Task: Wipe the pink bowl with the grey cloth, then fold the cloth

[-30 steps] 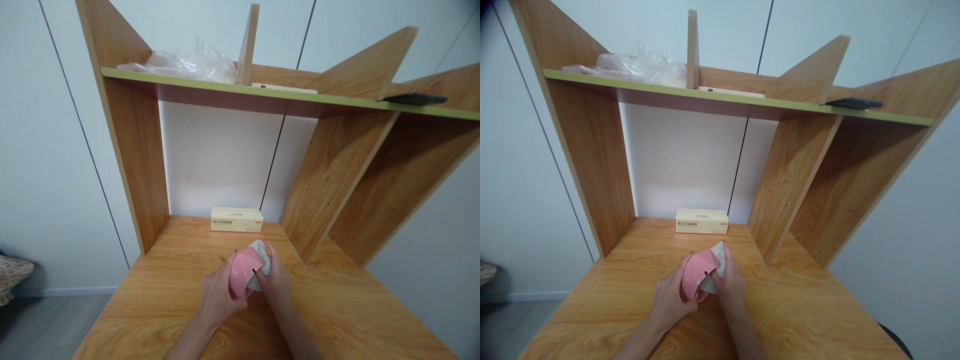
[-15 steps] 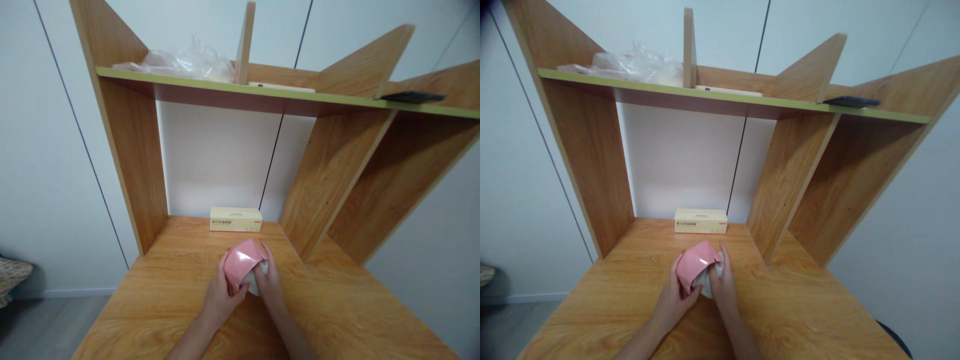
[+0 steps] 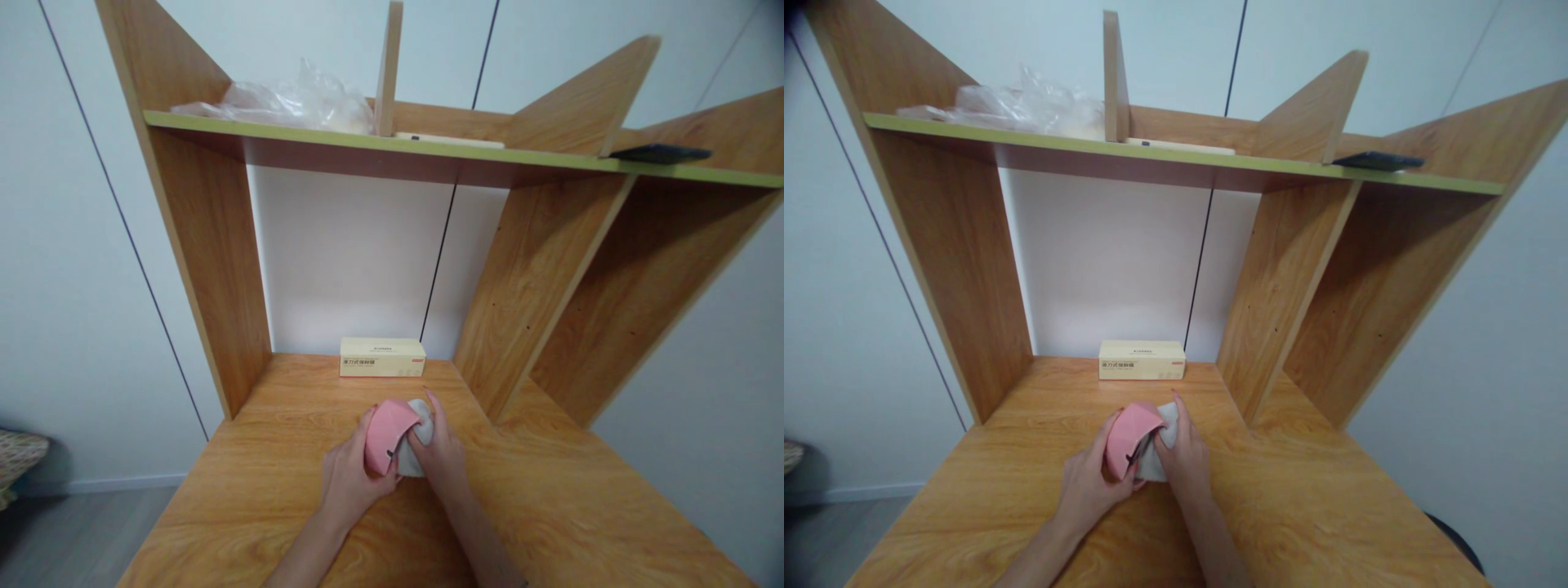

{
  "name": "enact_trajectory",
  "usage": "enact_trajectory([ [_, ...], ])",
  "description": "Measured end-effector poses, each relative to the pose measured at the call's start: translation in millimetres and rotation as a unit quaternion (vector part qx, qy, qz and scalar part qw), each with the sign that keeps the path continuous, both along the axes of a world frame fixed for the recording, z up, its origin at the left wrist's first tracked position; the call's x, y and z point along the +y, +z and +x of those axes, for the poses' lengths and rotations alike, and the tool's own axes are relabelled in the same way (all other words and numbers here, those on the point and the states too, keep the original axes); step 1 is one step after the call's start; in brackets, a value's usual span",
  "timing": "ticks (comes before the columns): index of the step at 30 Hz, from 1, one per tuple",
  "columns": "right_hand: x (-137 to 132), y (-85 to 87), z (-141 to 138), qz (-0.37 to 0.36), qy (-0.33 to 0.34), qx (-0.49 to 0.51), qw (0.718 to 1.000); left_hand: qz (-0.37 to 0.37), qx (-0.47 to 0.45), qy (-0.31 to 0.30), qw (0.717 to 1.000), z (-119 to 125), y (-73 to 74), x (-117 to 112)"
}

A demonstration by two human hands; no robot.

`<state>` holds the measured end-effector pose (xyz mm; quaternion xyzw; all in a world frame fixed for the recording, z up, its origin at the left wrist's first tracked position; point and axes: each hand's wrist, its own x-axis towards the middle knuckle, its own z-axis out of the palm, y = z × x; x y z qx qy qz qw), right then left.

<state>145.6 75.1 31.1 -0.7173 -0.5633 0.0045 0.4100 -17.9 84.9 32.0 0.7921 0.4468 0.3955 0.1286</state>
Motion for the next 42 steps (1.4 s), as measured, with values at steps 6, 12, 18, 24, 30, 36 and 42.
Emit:
enact_trajectory([
  [6, -1.4, -1.9, 6.2, 0.051, 0.064, -0.041, 0.996, 0.008, 0.008, -0.036, 0.999, -1.2, -2.3, -0.8],
  [12, 1.0, -9.1, 6.9, 0.051, 0.087, -0.016, 0.995, 0.010, -0.003, -0.053, 0.999, -1.9, -2.7, -0.3],
  [18, 2.8, -14.2, 0.7, 0.074, 0.066, 0.056, 0.993, -0.041, -0.079, -0.038, 0.995, -3.3, 0.1, 1.8],
  [24, 7.0, -13.5, -12.3, 0.100, 0.038, 0.203, 0.973, -0.088, -0.171, -0.083, 0.978, 0.0, -4.8, 1.8],
  [30, 12.4, -16.3, -11.8, 0.090, 0.067, 0.256, 0.960, -0.096, -0.216, -0.111, 0.965, 4.4, -12.3, 3.3],
  [36, 6.8, -10.2, -7.1, 0.035, 0.004, 0.146, 0.989, -0.100, -0.175, -0.068, 0.977, 2.7, -13.5, 3.9],
  [42, 1.9, -1.9, 2.9, 0.032, 0.018, 0.004, 0.999, -0.113, -0.138, -0.033, 0.983, 5.6, -4.5, -1.8],
])
